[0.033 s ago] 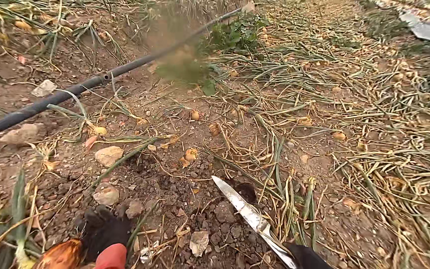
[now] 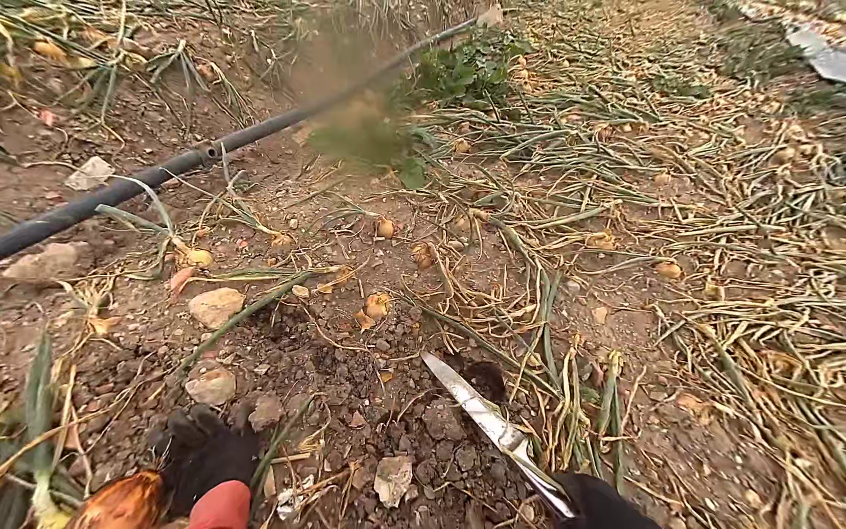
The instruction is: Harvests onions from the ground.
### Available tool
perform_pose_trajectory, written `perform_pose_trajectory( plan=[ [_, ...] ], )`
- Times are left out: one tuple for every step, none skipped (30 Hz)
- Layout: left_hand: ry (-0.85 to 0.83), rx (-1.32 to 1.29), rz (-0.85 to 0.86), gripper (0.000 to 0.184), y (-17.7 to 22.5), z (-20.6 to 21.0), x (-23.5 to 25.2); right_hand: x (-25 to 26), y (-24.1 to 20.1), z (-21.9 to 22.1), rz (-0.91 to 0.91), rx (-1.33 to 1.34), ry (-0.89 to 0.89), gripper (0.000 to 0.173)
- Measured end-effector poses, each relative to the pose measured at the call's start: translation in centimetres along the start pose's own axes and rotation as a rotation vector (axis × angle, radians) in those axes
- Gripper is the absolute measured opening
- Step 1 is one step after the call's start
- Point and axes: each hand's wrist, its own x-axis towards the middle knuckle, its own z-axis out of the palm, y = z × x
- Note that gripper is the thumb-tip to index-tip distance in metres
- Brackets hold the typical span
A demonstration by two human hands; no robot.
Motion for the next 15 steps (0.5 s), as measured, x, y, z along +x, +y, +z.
perform_pose_trajectory(
  plan=[
    [-0.026,-0.001,0.001,0.087,0.1,-0.5,-0.2,0.4,-0.9,-0.8,0.075,-0.09,-0.038,0.048],
    [-0.058,-0.021,-0.015,0.088,0.4,-1.0,-0.3,0.4,-1.7,-1.5,0.117,-0.166,-0.027,0.047],
    [-0.056,-0.036,-0.04,0.087,0.5,-0.9,-0.2,0.1,-2.2,-2.1,0.116,-0.218,0.022,0.048],
    [-0.063,-0.011,-0.079,0.084,0.6,-0.6,0.0,-0.4,-2.5,-2.9,0.087,-0.269,0.077,0.049],
    [-0.086,0.022,-0.102,0.082,0.7,-0.4,0.2,-0.9,-2.9,-3.7,0.05,-0.341,0.123,0.053],
    [-0.107,0.047,-0.1,0.081,0.7,-0.4,0.2,-1.4,-3.5,-4.8,0.003,-0.428,0.171,0.054],
    [-0.105,0.049,-0.077,0.081,0.6,-0.6,0.1,-1.8,-4.4,-6.0,-0.04,-0.508,0.213,0.057],
    [-0.075,0.033,-0.053,0.082,0.6,-0.5,0.1,-2.1,-5.6,-7.3,-0.063,-0.566,0.227,0.06],
    [-0.046,0.019,-0.039,0.083,0.5,-0.3,0.1,-2.3,-7.0,-8.6,-0.059,-0.62,0.211,0.062],
    [-0.025,0.013,-0.033,0.083,0.5,-0.2,0.2,-2.3,-8.3,-9.7,-0.05,-0.668,0.199,0.061],
    [-0.012,0.004,-0.033,0.082,0.6,-0.1,0.3,-2.2,-9.6,-10.5,-0.04,-0.709,0.189,0.059],
    [-0.01,-0.006,-0.035,0.083,0.9,-0.3,0.5,-2.2,-10.8,-11.3,-0.024,-0.748,0.163,0.057],
    [-0.017,-0.016,-0.039,0.083,1.0,-0.6,0.7,-2.1,-11.6,-11.9,-0.026,-0.803,0.153,0.056],
    [-0.037,-0.023,-0.045,0.084,1.3,-1.1,0.9,-2.0,-12.0,-12.4,-0.052,-0.878,0.164,0.057],
    [-0.081,-0.029,-0.056,0.085,1.4,-1.5,0.9,-1.9,-12.4,-12.8,-0.076,-0.96,0.161,0.055]
  ],
)
